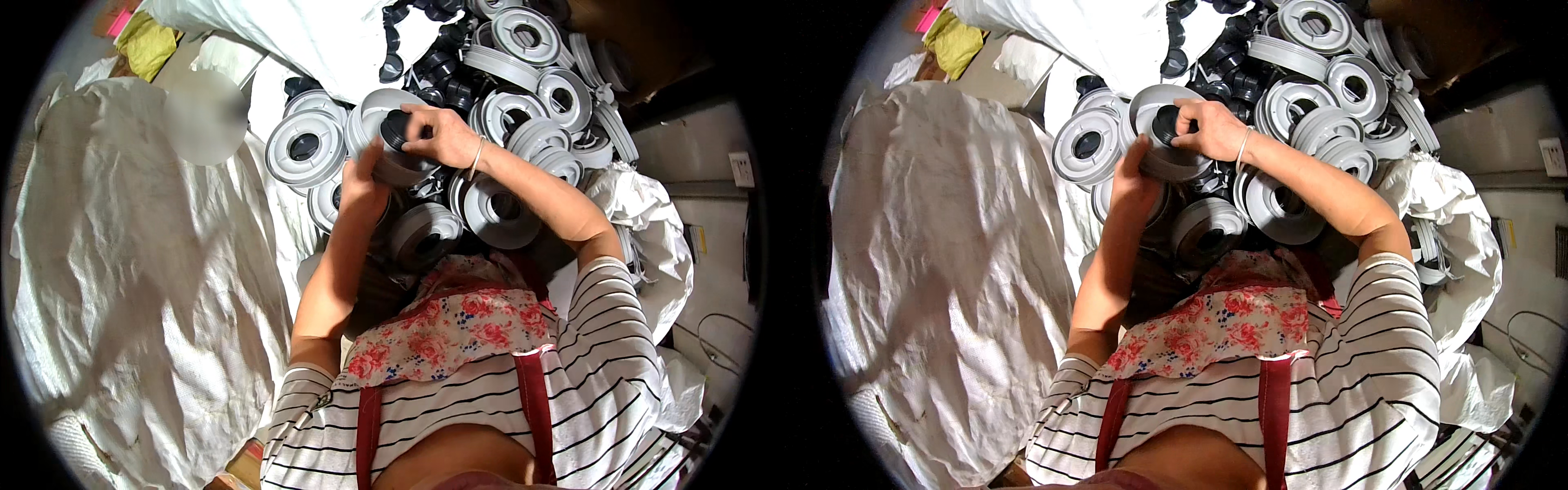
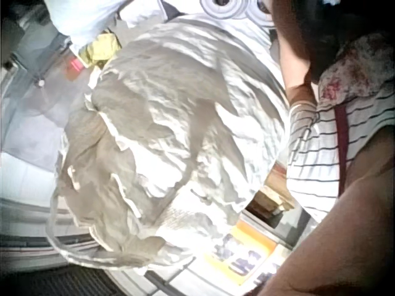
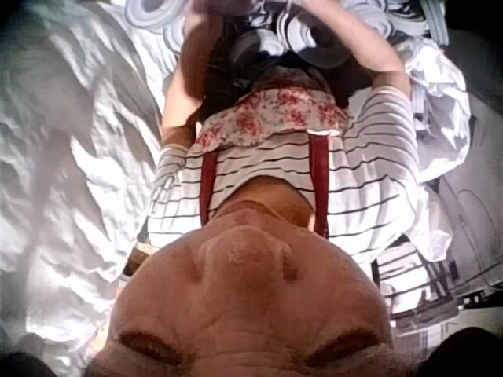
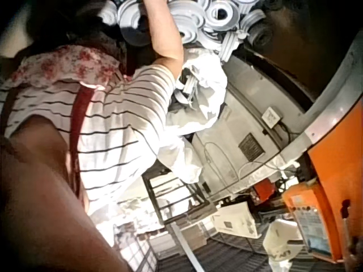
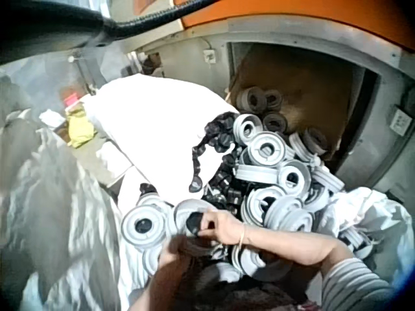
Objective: The person sits on the floor surrounded by large white sacks and piles of plastic components. They repeatedly pick up grey circular plastic rings and black central inserts, fit the inserts into the rings, and place the assembled units into a white sack.
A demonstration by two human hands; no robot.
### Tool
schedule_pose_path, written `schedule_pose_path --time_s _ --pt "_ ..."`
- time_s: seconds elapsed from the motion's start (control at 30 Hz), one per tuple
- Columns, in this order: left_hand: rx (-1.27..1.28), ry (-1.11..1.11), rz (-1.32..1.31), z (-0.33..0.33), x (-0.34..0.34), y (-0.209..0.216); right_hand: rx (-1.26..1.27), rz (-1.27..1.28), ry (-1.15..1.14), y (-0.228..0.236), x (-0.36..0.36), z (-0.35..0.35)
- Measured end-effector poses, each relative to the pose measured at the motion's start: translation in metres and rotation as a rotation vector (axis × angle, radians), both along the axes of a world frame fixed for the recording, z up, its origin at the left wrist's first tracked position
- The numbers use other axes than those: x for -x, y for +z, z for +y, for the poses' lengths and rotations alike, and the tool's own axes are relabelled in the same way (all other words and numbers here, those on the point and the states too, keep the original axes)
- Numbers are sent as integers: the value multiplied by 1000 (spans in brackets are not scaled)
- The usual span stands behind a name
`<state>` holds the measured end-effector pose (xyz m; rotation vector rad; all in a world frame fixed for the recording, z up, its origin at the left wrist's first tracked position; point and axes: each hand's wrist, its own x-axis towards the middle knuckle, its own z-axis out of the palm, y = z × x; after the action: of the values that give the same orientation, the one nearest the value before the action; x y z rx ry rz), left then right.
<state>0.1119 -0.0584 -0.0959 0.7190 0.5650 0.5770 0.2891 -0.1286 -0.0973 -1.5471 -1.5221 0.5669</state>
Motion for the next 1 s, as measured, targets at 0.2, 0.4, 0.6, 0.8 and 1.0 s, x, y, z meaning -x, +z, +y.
schedule_pose_path --time_s 0.2,0.4,0.6,0.8,1.0 --pt "-779 -236 357 -18 25 31 197 -340 -26 49 18 -25" --pt "-91 -224 94 -30 40 51 96 -370 114 63 27 -50" --pt "-631 -127 259 -57 42 64 -125 44 -3 52 40 -54" --pt "-1015 -126 458 -66 55 55 131 1210 137 54 49 -51" --pt "-1084 -281 307 -38 63 45 177 1631 173 41 49 -50"
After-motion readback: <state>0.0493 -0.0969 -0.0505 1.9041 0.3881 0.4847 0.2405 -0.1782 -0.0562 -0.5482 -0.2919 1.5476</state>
